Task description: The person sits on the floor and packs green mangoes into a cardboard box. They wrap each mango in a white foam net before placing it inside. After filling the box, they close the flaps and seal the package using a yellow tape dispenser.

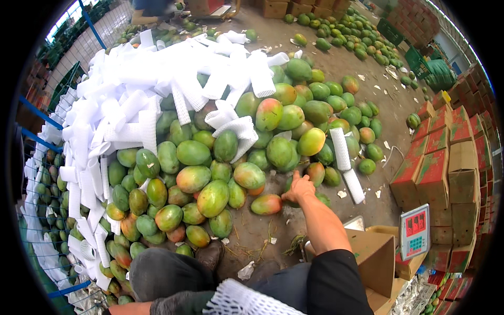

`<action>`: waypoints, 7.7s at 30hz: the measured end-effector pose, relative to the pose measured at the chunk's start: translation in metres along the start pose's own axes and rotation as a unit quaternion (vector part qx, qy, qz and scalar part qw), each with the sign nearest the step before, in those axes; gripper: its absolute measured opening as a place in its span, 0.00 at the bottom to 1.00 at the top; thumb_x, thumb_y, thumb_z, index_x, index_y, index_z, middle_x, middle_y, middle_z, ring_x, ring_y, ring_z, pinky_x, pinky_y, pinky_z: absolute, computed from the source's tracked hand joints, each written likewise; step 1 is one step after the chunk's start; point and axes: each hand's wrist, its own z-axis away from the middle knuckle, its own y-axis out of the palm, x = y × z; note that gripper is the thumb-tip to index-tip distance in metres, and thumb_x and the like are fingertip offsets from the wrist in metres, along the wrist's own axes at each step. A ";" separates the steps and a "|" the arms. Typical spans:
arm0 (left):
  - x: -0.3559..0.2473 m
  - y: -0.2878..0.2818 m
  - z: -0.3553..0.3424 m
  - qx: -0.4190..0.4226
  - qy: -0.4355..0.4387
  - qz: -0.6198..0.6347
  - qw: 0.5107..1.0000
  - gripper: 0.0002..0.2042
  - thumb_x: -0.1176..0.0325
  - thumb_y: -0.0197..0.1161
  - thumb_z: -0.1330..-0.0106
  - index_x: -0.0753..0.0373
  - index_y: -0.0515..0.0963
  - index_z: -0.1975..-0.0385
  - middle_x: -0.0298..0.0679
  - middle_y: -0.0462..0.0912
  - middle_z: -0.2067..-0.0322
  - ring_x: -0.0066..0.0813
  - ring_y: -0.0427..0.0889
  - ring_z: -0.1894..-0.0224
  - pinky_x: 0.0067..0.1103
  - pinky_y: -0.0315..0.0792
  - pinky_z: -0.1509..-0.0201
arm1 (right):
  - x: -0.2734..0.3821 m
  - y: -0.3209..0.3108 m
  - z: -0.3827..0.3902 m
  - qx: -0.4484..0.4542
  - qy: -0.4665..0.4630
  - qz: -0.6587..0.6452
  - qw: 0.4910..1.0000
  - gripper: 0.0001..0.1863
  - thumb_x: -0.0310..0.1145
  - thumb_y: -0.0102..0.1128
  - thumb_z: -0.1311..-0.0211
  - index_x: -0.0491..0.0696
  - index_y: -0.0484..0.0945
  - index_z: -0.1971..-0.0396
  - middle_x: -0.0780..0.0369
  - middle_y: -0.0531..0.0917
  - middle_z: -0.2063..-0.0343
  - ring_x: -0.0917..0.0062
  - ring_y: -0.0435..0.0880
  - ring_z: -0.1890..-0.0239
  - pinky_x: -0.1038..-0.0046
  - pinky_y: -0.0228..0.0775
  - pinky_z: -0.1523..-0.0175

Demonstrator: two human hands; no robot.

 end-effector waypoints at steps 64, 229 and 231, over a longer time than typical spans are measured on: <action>-0.060 -0.024 -0.049 0.023 0.265 -0.579 0.771 0.29 0.56 0.71 0.33 0.60 0.75 0.34 0.52 0.81 0.40 0.48 0.80 0.38 0.38 0.74 0.31 | -0.287 0.024 0.398 -0.348 -0.053 -0.567 0.745 0.48 0.37 0.74 0.39 0.41 0.58 0.24 0.55 0.76 0.37 0.66 0.76 0.36 0.63 0.66 0.29; 0.062 0.192 -0.077 0.234 0.394 -0.534 0.710 0.41 0.62 0.85 0.50 0.61 0.73 0.34 0.57 0.66 0.27 0.70 0.61 0.24 0.55 0.61 0.23 | -0.136 0.071 0.519 -0.138 -0.193 -0.952 0.195 0.53 0.61 0.70 0.40 0.42 0.60 0.24 0.50 0.75 0.31 0.56 0.78 0.32 0.52 0.72 0.27; 0.060 0.195 -0.109 0.223 0.395 -0.521 0.723 0.40 0.63 0.83 0.47 0.64 0.72 0.33 0.56 0.69 0.29 0.66 0.64 0.25 0.52 0.63 0.23 | -0.172 0.076 0.517 -0.217 -0.188 -0.933 0.216 0.50 0.57 0.67 0.39 0.42 0.60 0.24 0.48 0.78 0.34 0.57 0.81 0.34 0.54 0.75 0.29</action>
